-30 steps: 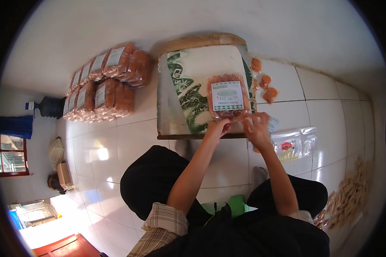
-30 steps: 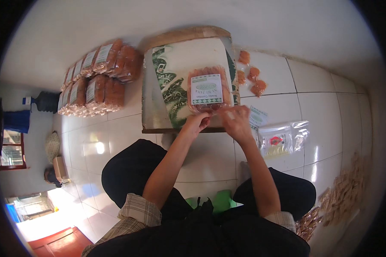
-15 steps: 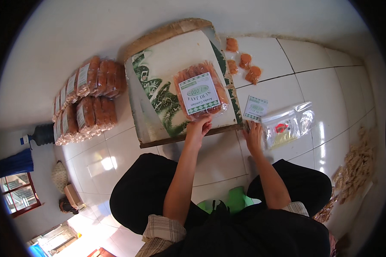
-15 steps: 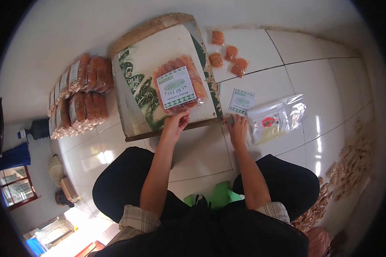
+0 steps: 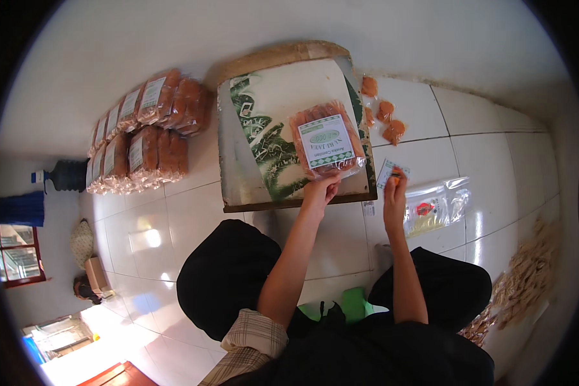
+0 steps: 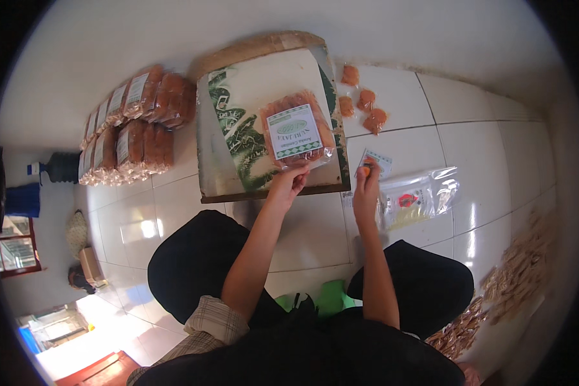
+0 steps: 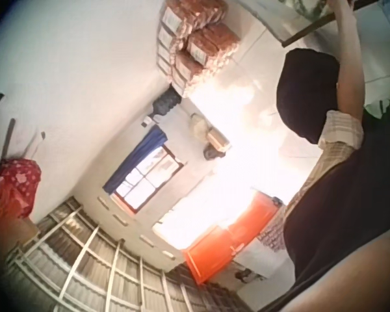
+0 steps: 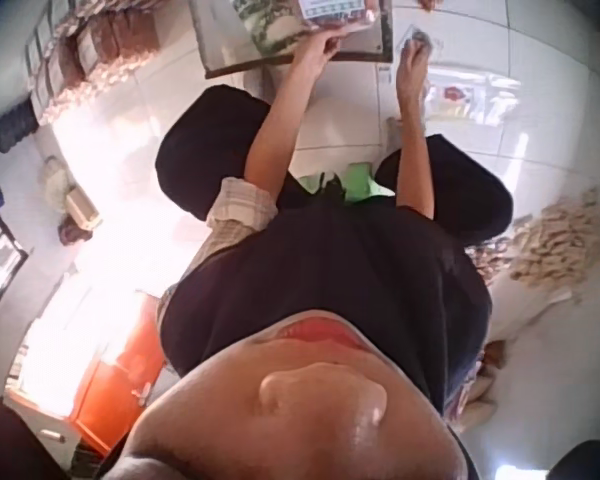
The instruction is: The person places pieces of food into a plastic bag, adds a label, and then places the bag into a larger secondary bag before setting it aside with other finished packages.
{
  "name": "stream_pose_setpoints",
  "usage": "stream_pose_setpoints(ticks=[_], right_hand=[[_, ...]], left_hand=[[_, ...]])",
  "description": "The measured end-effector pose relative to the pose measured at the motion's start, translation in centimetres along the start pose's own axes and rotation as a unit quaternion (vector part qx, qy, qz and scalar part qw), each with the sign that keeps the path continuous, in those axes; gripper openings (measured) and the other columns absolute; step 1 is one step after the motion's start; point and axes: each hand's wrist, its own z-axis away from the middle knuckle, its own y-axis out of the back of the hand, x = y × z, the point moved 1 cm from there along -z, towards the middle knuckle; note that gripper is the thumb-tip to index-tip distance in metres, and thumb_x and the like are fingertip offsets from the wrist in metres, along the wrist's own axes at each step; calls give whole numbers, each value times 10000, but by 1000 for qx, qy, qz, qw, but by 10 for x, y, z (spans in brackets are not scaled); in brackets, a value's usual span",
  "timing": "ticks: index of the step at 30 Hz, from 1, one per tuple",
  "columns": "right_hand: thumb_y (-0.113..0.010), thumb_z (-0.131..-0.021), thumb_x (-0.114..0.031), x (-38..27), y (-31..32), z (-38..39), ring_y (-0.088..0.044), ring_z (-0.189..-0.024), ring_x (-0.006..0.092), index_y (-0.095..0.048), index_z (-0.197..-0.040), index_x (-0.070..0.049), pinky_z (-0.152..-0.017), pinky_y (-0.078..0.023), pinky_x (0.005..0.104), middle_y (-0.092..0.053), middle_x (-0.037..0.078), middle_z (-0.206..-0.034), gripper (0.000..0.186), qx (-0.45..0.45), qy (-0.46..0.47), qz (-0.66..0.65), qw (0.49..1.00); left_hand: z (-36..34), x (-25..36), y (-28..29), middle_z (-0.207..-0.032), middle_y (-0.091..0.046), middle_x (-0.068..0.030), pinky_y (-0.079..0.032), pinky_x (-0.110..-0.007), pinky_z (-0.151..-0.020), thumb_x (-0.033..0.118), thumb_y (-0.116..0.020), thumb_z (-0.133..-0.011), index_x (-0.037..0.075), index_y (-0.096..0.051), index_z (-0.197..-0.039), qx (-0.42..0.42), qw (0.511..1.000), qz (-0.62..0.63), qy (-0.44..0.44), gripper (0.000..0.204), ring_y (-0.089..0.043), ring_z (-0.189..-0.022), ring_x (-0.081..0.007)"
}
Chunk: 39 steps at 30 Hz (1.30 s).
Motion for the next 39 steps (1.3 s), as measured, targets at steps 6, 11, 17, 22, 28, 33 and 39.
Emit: stream_pose_setpoints(ticks=[6,11,17,22,28,33,39], right_hand=[[-527,-873,-405,-49,-29,22,-493,-623,99,-584,-1011,-64,-558,-404,238,-563,11,-768,372,-230,-252,-145,929],[-604,-832,-362,-40,-34,1,-525,-685,132,-598,-968,-47,-585,-422,268,-578,47,-846,343,-257,-313,-197,893],[-588,-845,-394,-36,-43,-7,-511,-663,152,-588,-946,-59,-610,-419,271,-564,67,-786,349,-246,-330,-208,887],[-622,-836,-318,-34,-49,-10,-548,-711,166,-583,-960,-30,-653,-435,281,-585,83,-822,316,-235,-327,-222,888],[-663,-802,-208,-30,-56,-8,-570,-755,150,-600,-930,52,-680,-437,264,-607,86,-857,296,-168,-267,-222,923],[-669,-795,-166,-29,-61,-4,-571,-752,139,-623,-891,44,-682,-434,251,-612,70,-824,235,-138,-258,-205,934],[-708,-762,-180,-26,-57,-4,-542,-687,101,-637,-833,27,-611,-405,214,-613,54,-795,230,-144,-252,-243,925]], left_hand=[[-3,-6,-8,-776,-605,22,-409,-162,-535,104,-649,-752,79,-637,-945,-1,1000,6,-28,195,-530,-644,-50],[0,-7,-10,-782,-615,-1,-377,-167,-495,134,-671,-736,52,-634,-953,-17,999,10,-46,235,-513,-575,-61],[1,-7,-9,-804,-635,-53,-426,-207,-490,119,-669,-728,-1,-616,-976,-2,999,12,-45,281,-582,-567,-116],[1,-7,-9,-817,-640,-71,-453,-219,-509,105,-640,-739,-12,-607,-993,-1,999,0,-51,281,-624,-642,-142],[-5,-10,0,-828,-638,-70,-499,-214,-577,147,-650,-757,-13,-604,-989,-22,999,-20,-39,284,-625,-664,-138],[3,-9,1,-823,-632,-53,-523,-213,-652,215,-677,-769,-8,-608,-983,-18,998,-13,-63,316,-625,-680,-125],[12,-8,-4,-861,-627,-33,-499,-224,-696,228,-671,-788,15,-616,-980,-26,995,-24,-90,291,-600,-721,-105]])
